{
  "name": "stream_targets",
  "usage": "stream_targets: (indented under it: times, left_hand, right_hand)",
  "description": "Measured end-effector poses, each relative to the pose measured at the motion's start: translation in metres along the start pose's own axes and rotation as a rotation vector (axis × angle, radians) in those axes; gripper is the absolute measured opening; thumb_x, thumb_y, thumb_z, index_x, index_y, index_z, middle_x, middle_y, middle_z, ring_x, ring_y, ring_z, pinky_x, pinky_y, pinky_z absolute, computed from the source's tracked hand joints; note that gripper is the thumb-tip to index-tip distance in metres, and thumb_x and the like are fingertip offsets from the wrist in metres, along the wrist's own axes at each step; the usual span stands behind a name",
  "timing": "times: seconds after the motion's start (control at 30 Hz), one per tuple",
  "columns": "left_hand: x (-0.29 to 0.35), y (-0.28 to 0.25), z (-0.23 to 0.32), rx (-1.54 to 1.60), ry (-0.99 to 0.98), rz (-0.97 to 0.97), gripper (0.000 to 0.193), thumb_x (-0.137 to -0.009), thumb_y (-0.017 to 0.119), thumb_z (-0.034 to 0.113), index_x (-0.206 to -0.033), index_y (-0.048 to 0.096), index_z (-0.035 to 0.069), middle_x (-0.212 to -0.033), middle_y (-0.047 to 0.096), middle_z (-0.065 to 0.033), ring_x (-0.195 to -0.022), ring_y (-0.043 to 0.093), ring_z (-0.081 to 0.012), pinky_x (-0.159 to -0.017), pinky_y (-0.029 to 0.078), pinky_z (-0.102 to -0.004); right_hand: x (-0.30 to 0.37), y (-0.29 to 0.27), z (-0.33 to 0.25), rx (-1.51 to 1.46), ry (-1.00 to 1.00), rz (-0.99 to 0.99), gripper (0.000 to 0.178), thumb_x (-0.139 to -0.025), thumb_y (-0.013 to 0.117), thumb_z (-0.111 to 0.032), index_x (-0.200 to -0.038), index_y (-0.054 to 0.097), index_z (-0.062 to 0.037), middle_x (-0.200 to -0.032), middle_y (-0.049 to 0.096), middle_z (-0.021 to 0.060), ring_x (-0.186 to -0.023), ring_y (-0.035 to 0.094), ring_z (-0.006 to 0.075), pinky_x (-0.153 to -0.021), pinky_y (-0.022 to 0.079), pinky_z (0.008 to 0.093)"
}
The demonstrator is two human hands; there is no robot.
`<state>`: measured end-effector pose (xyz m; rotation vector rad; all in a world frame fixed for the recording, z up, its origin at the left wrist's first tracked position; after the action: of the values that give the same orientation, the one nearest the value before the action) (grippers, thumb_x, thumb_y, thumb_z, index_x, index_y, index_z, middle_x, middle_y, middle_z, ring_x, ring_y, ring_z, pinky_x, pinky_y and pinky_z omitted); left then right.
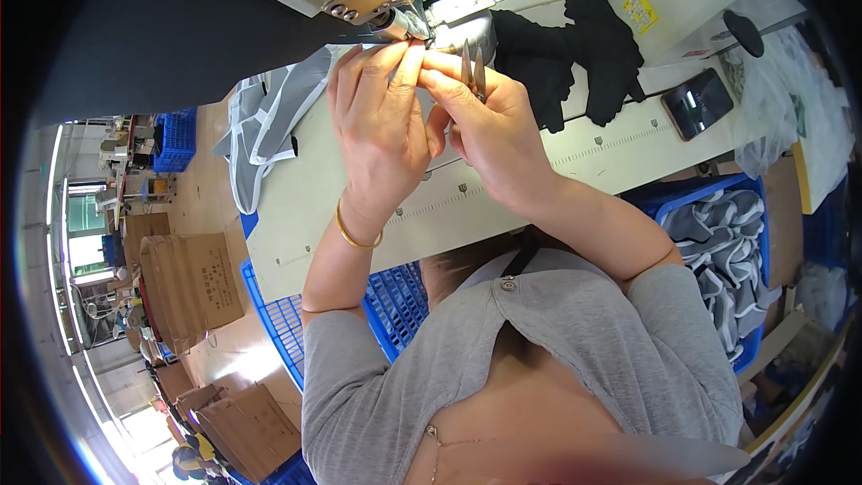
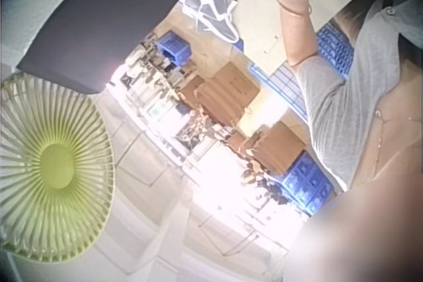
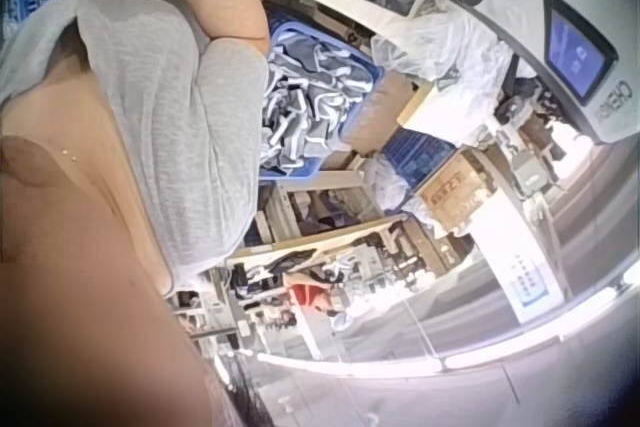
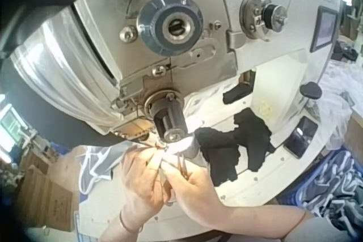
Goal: Stitching and trimming black fabric shoe components using an industrial sewing machine.
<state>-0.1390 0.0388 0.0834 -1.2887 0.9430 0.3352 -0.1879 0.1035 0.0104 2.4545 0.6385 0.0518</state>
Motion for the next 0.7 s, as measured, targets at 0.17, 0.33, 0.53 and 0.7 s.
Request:
stream_targets:
  times: [0.17, 0.33, 0.53, 0.7]
  left_hand:
    - [0.0, 0.001, -0.002, 0.008, 0.003, 0.008, 0.029, -0.082, 0.056, -0.002, -0.109, 0.067, -0.005, -0.111, 0.065, -0.0138, -0.106, 0.058, -0.0329, -0.102, 0.04, -0.0453]
    - [-0.002, -0.002, -0.008, 0.03, 0.015, 0.019, 0.029, -0.079, 0.058, -0.002, -0.107, 0.067, -0.004, -0.109, 0.065, -0.0132, -0.104, 0.059, -0.0332, -0.097, 0.043, -0.0436]
    - [0.007, 0.001, -0.011, 0.055, 0.049, 0.109, 0.031, -0.077, 0.059, -0.002, -0.107, 0.065, -0.004, -0.107, 0.065, -0.0147, -0.103, 0.059, -0.0339, -0.095, 0.043, -0.0439]
    - [0.011, 0.002, -0.026, 0.037, -0.128, 0.251, 0.035, -0.075, 0.058, -0.002, -0.109, 0.063, -0.004, -0.106, 0.064, -0.0157, -0.105, 0.056, -0.0339, -0.096, 0.04, -0.0454]
  right_hand:
    - [-0.001, -0.001, 0.001, 0.032, -0.02, 0.014, 0.02, -0.1, 0.052, -0.012, -0.106, 0.065, 0.0009, -0.072, 0.061, 0.0005, -0.061, 0.055, 0.0047, -0.052, 0.042, 0.0206]
    - [-0.001, 0.002, 0.002, 0.014, 0.029, -0.013, 0.022, -0.1, 0.052, -0.012, -0.112, 0.065, 0.0019, -0.078, 0.062, 0.0009, -0.063, 0.056, 0.0048, -0.053, 0.043, 0.0213]
    - [0.003, 0.002, 0.0, -0.026, 0.01, 0.014, 0.026, -0.099, 0.053, -0.012, -0.118, 0.064, 0.0026, -0.083, 0.064, 0.0034, -0.064, 0.058, 0.0067, -0.055, 0.042, 0.0208]
    - [0.014, -0.02, 0.017, 0.15, 0.086, 0.008, 0.024, -0.097, 0.054, -0.011, -0.115, 0.065, 0.0014, -0.091, 0.062, 0.0044, -0.064, 0.054, 0.005, -0.056, 0.041, 0.0207]
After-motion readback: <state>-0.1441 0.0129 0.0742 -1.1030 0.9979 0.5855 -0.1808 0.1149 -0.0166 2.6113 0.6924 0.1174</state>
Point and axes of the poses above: each hand's wrist, its own x-axis away from the middle knuckle, its own y-axis out of the palm, z = x × y, the point moved 10 cm from there along -x, towards the middle knuckle
